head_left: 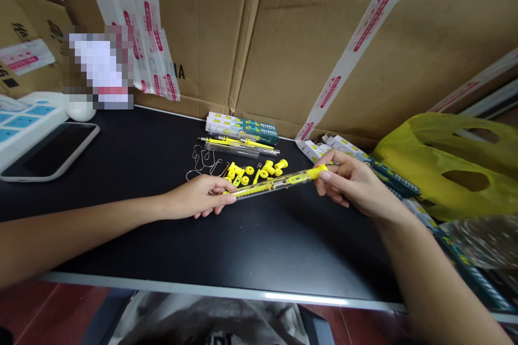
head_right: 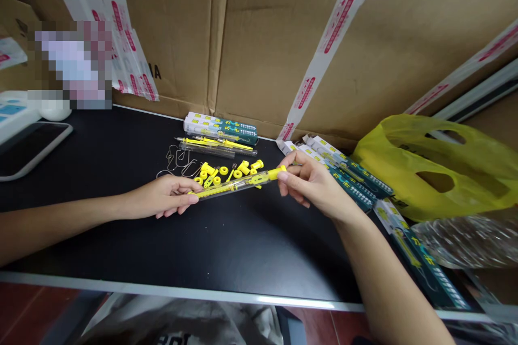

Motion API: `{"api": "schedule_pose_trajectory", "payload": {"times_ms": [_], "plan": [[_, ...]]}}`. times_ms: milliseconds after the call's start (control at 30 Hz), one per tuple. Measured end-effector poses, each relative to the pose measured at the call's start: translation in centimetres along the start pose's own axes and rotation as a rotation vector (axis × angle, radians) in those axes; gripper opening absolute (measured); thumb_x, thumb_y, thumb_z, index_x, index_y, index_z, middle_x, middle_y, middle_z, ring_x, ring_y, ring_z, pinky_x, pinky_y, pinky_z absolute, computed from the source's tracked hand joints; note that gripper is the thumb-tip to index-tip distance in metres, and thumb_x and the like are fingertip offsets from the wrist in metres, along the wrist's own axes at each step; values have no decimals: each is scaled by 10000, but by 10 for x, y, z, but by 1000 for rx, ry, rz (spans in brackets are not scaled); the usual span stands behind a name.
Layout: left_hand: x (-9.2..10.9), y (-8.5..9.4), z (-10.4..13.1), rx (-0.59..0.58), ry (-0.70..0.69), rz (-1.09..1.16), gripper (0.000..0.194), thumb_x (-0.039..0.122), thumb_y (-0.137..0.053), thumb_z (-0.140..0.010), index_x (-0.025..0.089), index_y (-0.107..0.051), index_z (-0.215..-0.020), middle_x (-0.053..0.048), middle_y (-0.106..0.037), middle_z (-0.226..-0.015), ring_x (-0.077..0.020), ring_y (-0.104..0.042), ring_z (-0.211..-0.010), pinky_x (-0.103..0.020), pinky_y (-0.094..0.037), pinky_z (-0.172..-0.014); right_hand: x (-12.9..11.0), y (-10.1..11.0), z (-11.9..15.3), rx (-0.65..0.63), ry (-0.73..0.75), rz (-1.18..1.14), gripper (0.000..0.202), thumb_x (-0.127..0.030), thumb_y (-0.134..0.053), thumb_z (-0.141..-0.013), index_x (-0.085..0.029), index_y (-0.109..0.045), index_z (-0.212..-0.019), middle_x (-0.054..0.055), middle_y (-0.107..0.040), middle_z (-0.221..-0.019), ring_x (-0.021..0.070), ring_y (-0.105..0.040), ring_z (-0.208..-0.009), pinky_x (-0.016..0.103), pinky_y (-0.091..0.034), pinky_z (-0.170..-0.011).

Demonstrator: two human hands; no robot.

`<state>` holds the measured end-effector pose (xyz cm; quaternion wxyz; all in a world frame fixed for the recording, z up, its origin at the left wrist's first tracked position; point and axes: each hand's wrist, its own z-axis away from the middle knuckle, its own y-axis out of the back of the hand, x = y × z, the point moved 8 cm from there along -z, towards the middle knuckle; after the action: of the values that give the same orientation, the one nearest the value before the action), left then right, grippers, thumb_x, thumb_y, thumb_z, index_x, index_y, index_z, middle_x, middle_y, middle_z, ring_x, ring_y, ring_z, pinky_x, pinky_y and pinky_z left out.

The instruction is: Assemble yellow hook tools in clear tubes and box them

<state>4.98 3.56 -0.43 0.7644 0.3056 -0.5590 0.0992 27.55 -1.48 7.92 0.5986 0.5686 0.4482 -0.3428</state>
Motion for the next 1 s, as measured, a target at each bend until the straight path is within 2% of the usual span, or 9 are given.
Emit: {"api": "schedule_pose_trajectory", "payload": {"times_ms": [167,400,767,1000], "plan": [[0,0,0,4,3,6,368,438,-533,-846,188,-570,-1114,43,-528,-621,-43,-426,-422,-117,-356,-315,-4,4,0,59,36,85,256,-403,-625,-820,-187,-488,-835,-41,-548,-569,30,-363,-377,151,-248,-328],[-1,0,-1,6,7,0,373,440,-537,-844,193,-569,-1122,43,-532,-620,-46,-429,-422,-121,-360,-313,-10,4,0,88,110,185,292,-446,-639,-794,-182,-515,-779,-28,-546,-575,57,-403,-435,184,-294,-377],[-1,0,0,5,13,3,390,442,-535,-844,188,-567,-1139,36,-532,-627,-48,-434,-428,-125,-365,-318,-13,2,0,130,186,330,403,-538,-514,-845,-190,-511,-642,-8,-516,-567,82,-388,-449,228,-283,-414],[0,0,0,8,12,9,396,440,-536,-843,185,-559,-1146,35,-531,-626,-49,-428,-424,-128,-360,-316,-13,4,1,157,182,388,443,-554,-451,-870,-195,-508,-617,8,-504,-570,104,-391,-472,242,-278,-423]]}}
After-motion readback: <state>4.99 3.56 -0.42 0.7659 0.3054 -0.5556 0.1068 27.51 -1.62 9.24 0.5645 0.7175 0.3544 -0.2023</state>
